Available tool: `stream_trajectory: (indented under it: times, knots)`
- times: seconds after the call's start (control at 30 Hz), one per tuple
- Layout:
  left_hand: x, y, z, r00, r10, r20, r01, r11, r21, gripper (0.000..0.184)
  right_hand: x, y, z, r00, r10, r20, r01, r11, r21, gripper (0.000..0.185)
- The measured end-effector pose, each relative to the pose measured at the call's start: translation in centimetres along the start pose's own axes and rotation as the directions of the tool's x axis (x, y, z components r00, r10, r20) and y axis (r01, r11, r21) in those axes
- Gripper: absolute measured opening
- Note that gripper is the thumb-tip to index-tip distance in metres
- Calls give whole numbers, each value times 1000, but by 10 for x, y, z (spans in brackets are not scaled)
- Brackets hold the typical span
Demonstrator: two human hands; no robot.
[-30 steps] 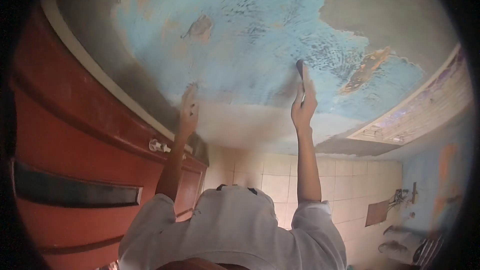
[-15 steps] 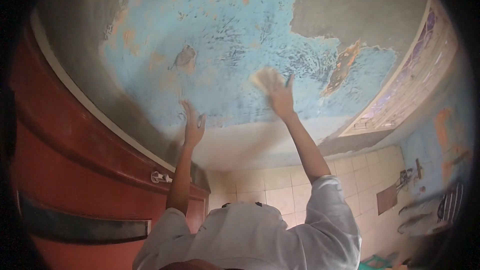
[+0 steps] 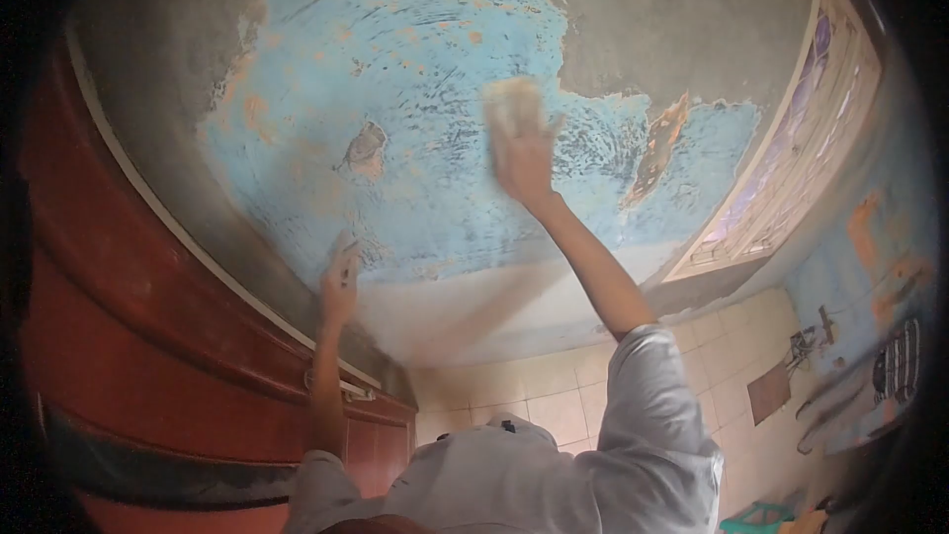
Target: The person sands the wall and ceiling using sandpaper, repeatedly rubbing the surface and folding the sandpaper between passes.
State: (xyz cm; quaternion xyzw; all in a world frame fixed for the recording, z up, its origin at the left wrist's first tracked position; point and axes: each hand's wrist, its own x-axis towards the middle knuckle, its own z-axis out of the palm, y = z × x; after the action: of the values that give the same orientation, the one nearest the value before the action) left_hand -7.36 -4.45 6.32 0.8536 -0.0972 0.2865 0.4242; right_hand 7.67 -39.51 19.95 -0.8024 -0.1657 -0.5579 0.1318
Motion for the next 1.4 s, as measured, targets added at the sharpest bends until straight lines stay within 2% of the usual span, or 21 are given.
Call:
stream_trajectory:
  times: [0.03, 0.07, 0.1, 0.17, 0.23, 0.27, 0.33, 0.4, 0.5, 0.63, 0.7, 0.77, 0.83, 0.9, 0.97, 1.03, 1.1, 1.17, 1.23, 1.3, 1.4]
  knots:
    - [1, 5, -10, 1000, 2, 0, -2, 1000, 0, 53, 1, 1, -3, 1000, 0, -2, 0, 1000, -1, 60]
    - [4, 9, -20, 999, -32, 17, 32, 999, -39, 52, 4, 3, -5, 910, -346, 229, 327, 938, 117, 62]
    - [7, 9, -27, 998, -62, 31, 64, 995, -78, 51, 10, 6, -7, 654, -649, 389, 578, 761, 296, 64]
    - [1, -9, -36, 999, -42, 18, 42, 998, -56, 50, 36, 3, -19, 642, -629, 438, 618, 763, 190, 68]
    - [-9, -20, -39, 999, 49, -11, -47, 991, 122, 49, 64, -7, -33, 959, -237, 156, 263, 950, -171, 69]
    - [-16, -29, -38, 999, 50, -19, -47, 991, 121, 49, 76, -8, -26, 991, -122, -56, 124, 992, 21, 67]
    - [-29, -49, -34, 966, -206, 154, 189, 975, 117, 40, 78, -24, -20, 979, -202, -10, 203, 979, 26, 64]
    - [-31, -63, -28, 967, -186, 172, 177, 982, 66, 40, 82, -23, -16, 857, -492, 154, 483, 871, 91, 58]
    - [-32, -79, -25, 976, -132, 171, 125, 991, 53, 36, 122, -18, -32, 859, -509, 51, 510, 860, -16, 58]
    - [-35, -57, -30, 990, -33, 141, 0, 974, 225, 33, 173, -42, -22, 928, -76, -364, 116, 990, 87, 57]
    - [-35, -74, -28, 988, -55, 147, 32, 988, 151, 35, 170, -40, -20, 929, -331, -167, 332, 943, -27, 59]
    - [-34, -79, -26, 986, -66, 151, 55, 996, 76, 38, 189, -44, -37, 762, -642, 81, 646, 761, -48, 57]
    - [-33, -76, -26, 989, -89, 120, 84, 995, 45, 38, 209, -56, -50, 864, -501, 44, 498, 840, -217, 56]
    - [-32, -77, -25, 983, -131, 131, 128, 991, 34, 38, 224, -61, -34, 910, -89, -406, 133, 988, 82, 55]
    - [-32, -73, -26, 973, -174, 149, 171, 985, 32, 38, 216, -59, -30, 922, -250, -294, 244, 968, -58, 56]
    - [-34, -70, -27, 976, -186, 117, 177, 981, 82, 38, 214, -46, -36, 732, -680, -34, 678, 732, -64, 55]
    - [-32, -73, -30, 979, -171, 108, 162, 983, 88, 38, 228, -42, -36, 838, -544, 39, 536, 808, -244, 54]
    - [-37, -80, -23, 981, -169, 100, 161, 983, 83, 38, 231, -55, -30, 873, -147, -466, 194, 979, 55, 53]
    - [-34, -83, -26, 981, -164, 105, 160, 986, 49, 40, 219, -58, -28, 891, -281, -358, 271, 959, -78, 55]
    - [-36, -77, -27, 979, -177, 105, 168, 982, 87, 39, 217, -52, -36, 750, -656, -88, 643, 753, -138, 59]
    - [-35, -85, -25, 981, -165, 99, 153, 981, 118, 37, 236, -37, -41, 845, -472, -250, 444, 881, -160, 60]
